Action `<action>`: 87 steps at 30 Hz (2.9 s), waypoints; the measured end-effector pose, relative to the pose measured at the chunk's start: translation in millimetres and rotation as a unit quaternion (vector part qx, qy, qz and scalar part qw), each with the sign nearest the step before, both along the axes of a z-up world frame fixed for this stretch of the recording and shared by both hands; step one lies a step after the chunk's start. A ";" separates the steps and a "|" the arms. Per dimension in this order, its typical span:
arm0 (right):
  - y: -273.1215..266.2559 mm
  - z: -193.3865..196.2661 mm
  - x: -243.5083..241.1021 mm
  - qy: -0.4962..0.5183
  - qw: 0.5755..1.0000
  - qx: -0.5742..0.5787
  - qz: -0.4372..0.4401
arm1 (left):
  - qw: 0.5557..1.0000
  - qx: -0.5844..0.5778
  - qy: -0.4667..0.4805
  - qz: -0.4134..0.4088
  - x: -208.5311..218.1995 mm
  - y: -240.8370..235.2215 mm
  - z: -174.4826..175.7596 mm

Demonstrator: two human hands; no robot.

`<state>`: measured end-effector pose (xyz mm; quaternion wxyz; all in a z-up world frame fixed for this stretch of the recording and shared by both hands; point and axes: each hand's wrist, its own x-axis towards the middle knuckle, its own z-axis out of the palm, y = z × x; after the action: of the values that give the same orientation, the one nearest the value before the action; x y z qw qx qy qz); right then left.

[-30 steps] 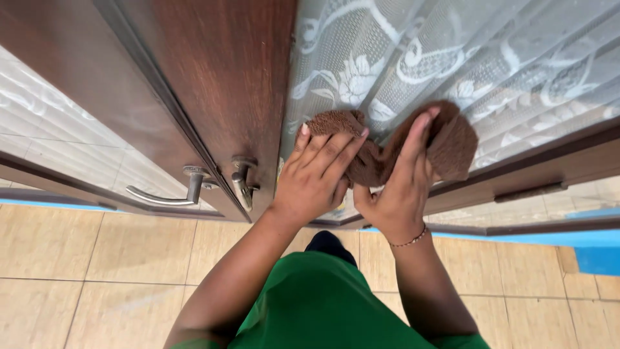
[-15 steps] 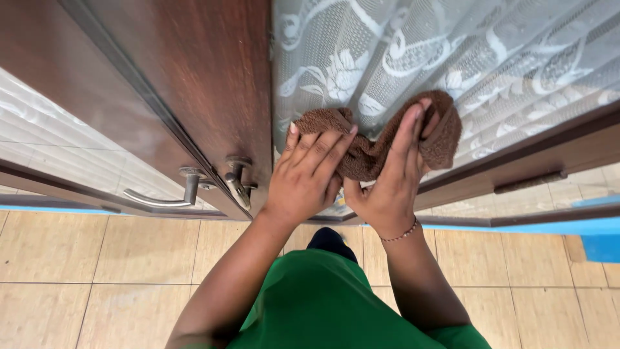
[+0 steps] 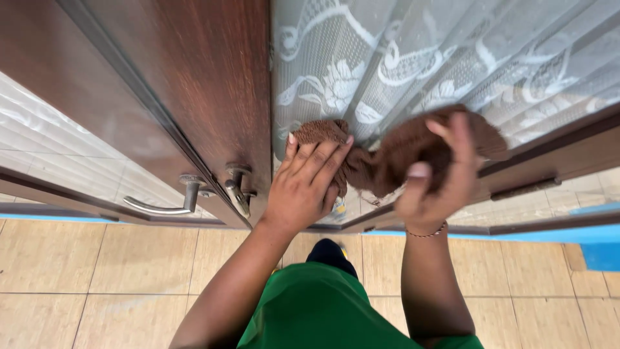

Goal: Cleaning a glass door using a brown cloth.

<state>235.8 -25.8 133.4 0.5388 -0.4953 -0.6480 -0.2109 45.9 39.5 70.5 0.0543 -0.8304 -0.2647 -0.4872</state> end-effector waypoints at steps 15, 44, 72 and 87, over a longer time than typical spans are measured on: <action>30.0 29.9 -12.7 0.002 0.966 0.182 -0.186 | 0.995 -0.064 0.079 -0.012 -6.3 -10.2 7.9; 35.6 26.1 -12.0 -0.060 0.967 0.206 -0.137 | 0.994 -0.068 0.085 -0.010 -7.4 -11.0 1.0; 37.2 36.7 3.2 -0.082 0.955 0.254 -0.129 | 0.994 -0.059 0.095 -0.009 -15.0 -9.0 -2.0; 21.5 0.8 -32.8 0.032 0.992 0.120 0.016 | 1.000 -0.022 0.009 0.005 1.9 -6.0 -27.5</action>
<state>203.0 -4.3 134.2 0.6181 -0.4230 -0.6085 -0.2623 47.7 33.5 42.9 0.0403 -0.8345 -0.2790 -0.4735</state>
